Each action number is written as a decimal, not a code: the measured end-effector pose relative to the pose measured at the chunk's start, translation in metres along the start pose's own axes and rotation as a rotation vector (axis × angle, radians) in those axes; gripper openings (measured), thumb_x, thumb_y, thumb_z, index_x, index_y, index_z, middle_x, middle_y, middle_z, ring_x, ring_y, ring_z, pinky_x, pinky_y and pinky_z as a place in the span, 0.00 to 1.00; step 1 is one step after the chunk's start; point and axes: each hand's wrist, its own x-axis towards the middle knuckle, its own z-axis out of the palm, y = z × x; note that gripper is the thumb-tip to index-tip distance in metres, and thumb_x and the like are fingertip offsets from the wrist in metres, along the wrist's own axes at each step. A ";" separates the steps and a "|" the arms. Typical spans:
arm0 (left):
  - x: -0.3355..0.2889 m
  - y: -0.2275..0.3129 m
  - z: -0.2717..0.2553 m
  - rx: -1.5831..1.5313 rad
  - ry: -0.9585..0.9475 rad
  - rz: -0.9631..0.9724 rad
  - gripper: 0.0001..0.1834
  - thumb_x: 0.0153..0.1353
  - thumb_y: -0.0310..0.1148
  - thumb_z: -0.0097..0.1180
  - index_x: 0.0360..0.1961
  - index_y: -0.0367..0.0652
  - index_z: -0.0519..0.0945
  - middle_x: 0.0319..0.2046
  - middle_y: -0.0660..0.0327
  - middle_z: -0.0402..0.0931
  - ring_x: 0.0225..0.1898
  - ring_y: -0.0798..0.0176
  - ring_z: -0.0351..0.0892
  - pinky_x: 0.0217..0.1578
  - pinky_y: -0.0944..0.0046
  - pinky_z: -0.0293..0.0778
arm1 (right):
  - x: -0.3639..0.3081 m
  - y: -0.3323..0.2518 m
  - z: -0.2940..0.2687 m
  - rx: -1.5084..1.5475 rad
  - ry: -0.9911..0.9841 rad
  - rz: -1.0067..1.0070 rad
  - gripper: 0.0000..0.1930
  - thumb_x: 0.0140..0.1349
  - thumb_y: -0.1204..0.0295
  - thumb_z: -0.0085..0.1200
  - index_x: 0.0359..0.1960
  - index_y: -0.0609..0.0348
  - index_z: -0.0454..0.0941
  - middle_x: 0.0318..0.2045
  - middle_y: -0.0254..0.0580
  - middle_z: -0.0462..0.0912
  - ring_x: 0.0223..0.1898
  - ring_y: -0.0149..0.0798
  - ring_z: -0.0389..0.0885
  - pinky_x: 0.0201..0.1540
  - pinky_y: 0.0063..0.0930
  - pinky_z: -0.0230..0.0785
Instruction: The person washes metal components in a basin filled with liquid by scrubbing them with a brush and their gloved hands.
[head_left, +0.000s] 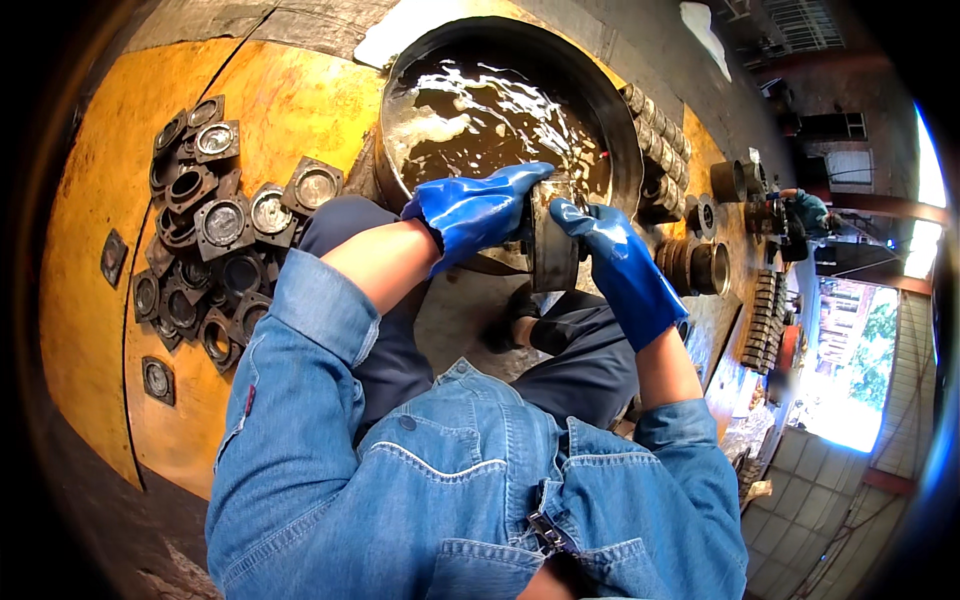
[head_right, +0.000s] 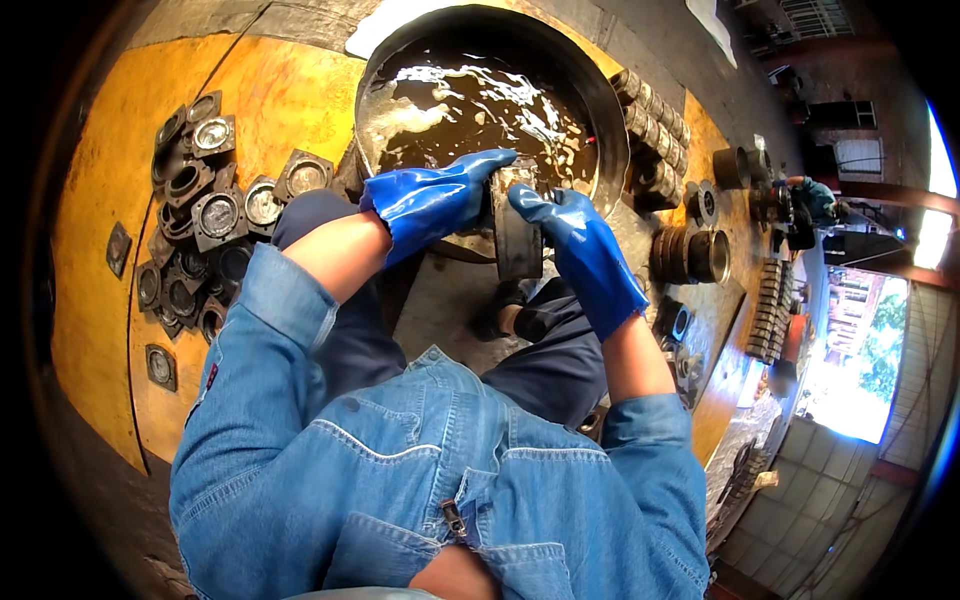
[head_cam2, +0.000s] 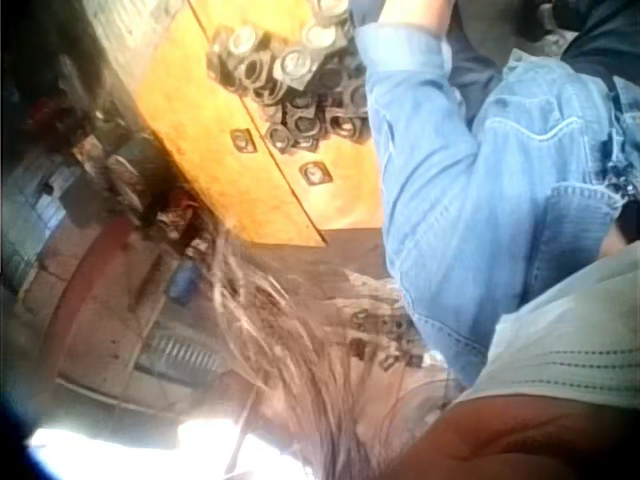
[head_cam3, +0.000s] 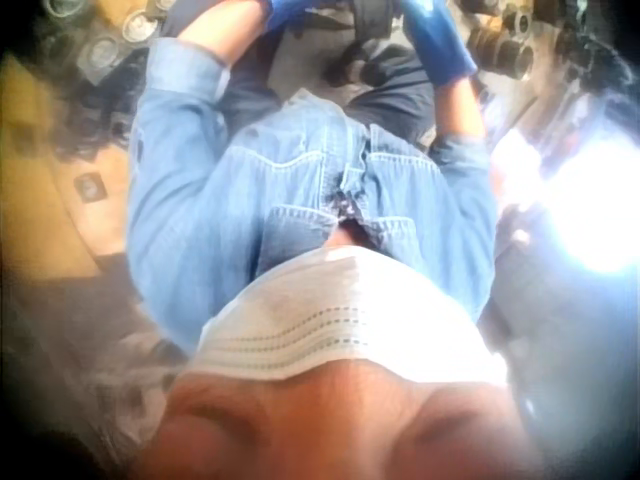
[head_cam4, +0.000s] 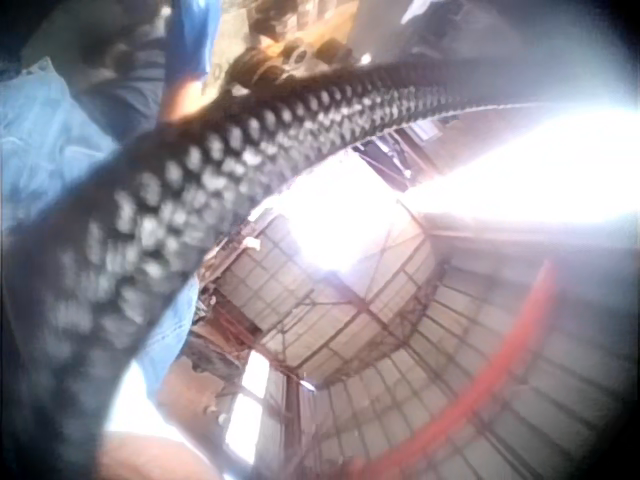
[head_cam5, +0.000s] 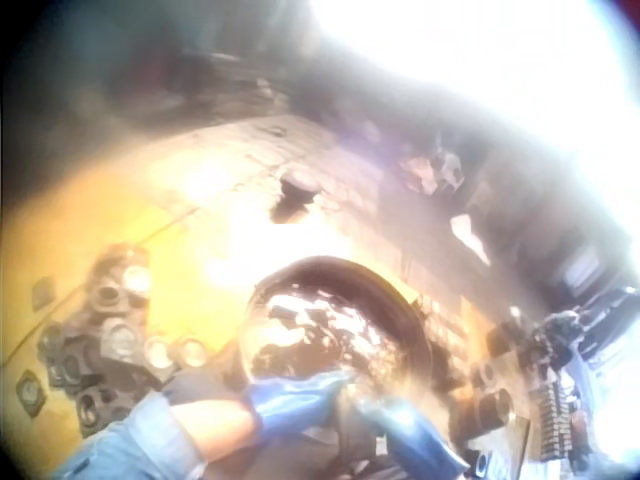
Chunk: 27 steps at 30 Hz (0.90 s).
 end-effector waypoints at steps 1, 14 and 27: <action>-0.001 0.015 -0.004 -0.210 -0.048 -0.107 0.37 0.70 0.14 0.47 0.79 0.49 0.70 0.76 0.47 0.71 0.74 0.53 0.75 0.71 0.56 0.78 | 0.000 0.008 0.000 0.030 0.015 -0.035 0.31 0.67 0.40 0.65 0.36 0.64 0.81 0.29 0.27 0.72 0.33 0.27 0.66 0.34 0.29 0.58; 0.038 -0.014 0.014 -1.105 -0.176 -0.412 0.19 0.82 0.47 0.51 0.61 0.46 0.81 0.45 0.53 0.89 0.41 0.58 0.89 0.45 0.54 0.86 | -0.016 0.024 0.034 0.008 0.232 0.039 0.40 0.63 0.32 0.65 0.45 0.66 0.82 0.34 0.36 0.78 0.38 0.36 0.74 0.42 0.33 0.67; 0.051 -0.038 0.018 -1.190 -0.141 -0.583 0.21 0.77 0.47 0.59 0.58 0.42 0.85 0.46 0.52 0.90 0.44 0.54 0.91 0.49 0.46 0.89 | -0.011 0.026 0.046 0.119 0.236 -0.079 0.22 0.72 0.51 0.67 0.47 0.61 0.86 0.39 0.25 0.80 0.42 0.26 0.72 0.49 0.25 0.64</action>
